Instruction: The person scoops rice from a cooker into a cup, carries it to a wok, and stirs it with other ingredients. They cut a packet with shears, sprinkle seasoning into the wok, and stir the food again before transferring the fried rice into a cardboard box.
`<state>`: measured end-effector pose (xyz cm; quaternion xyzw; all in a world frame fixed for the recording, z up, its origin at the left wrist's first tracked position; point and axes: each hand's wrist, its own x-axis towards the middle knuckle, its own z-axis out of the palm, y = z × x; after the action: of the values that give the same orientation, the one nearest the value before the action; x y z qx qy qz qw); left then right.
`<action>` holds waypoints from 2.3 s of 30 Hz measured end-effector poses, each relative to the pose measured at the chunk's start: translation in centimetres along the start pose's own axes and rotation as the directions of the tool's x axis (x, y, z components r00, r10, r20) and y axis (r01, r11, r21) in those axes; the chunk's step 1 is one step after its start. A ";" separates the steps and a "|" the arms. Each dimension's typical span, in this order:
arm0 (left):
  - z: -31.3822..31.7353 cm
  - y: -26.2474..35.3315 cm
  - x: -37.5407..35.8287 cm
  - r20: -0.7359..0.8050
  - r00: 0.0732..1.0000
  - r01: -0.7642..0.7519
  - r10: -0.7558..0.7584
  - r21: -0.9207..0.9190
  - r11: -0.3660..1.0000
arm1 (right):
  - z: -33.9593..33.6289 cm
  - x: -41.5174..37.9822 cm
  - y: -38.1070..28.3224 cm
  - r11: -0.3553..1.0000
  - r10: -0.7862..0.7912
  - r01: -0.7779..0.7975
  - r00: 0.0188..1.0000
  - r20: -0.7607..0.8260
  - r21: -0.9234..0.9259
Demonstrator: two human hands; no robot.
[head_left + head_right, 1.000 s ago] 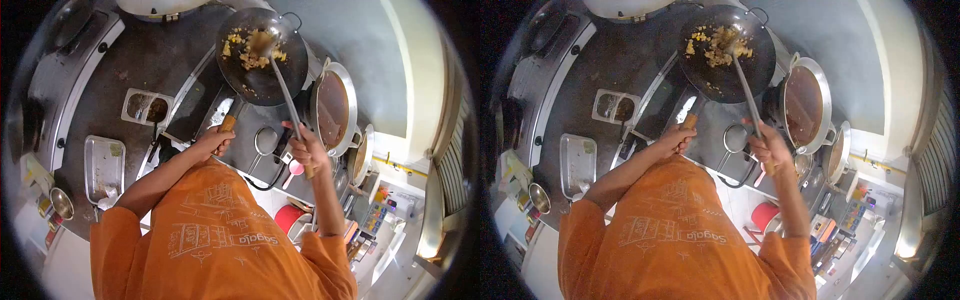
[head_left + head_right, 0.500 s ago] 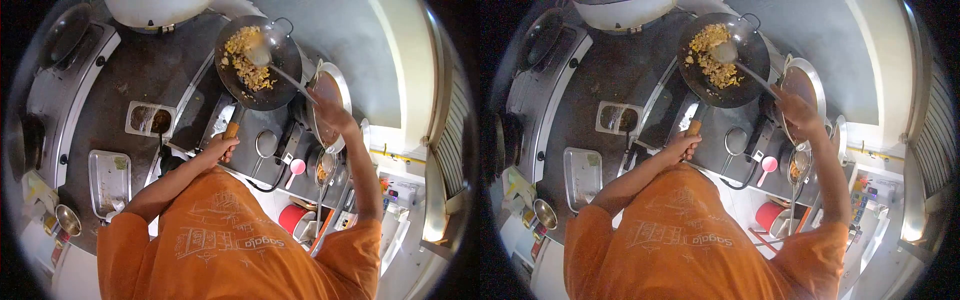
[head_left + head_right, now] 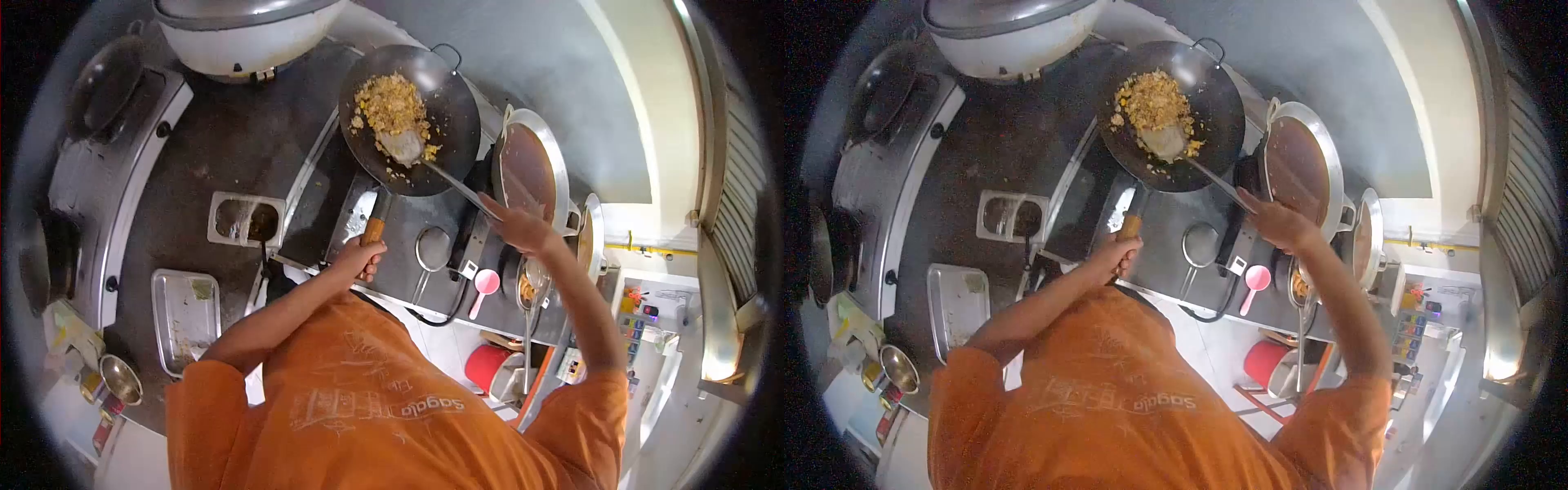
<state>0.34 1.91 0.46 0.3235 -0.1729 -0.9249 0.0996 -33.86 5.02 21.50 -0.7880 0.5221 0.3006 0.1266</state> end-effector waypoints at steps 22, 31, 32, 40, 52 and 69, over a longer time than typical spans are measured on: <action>0.7 0.3 -0.4 -0.020 1.000 -0.005 0.006 0.038 0.999 | -16.1 -1.1 3.1 0.889 0.384 -0.453 0.821 0.423 0.072; -0.2 -0.2 -1.6 -0.089 0.988 -0.104 0.124 0.203 0.974 | 1.7 10.4 -12.7 0.088 0.539 -0.119 0.841 0.053 0.989; -1.2 -0.1 -2.4 -0.113 0.976 -0.129 0.185 0.380 0.916 | 1.5 10.3 -13.4 -0.356 0.472 -0.004 0.862 0.184 0.935; -14.3 -8.0 0.2 -0.173 0.975 0.096 0.138 0.891 0.443 | -3.9 1.4 -8.8 -0.321 0.460 -0.127 0.846 0.271 0.939; -14.7 -9.9 0.6 -0.079 0.997 0.019 0.006 0.309 0.951 | -5.1 1.7 3.6 1.000 0.015 -0.012 0.989 -0.148 0.023; -15.1 -9.8 1.2 0.020 0.986 -0.150 0.164 0.525 0.838 | -5.2 4.7 -2.0 0.770 0.526 -0.558 0.830 0.188 0.308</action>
<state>8.26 6.67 -14.99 0.3353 -0.4433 -0.8270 0.0851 -28.97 -0.35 22.50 -0.5538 0.7656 0.2620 0.1962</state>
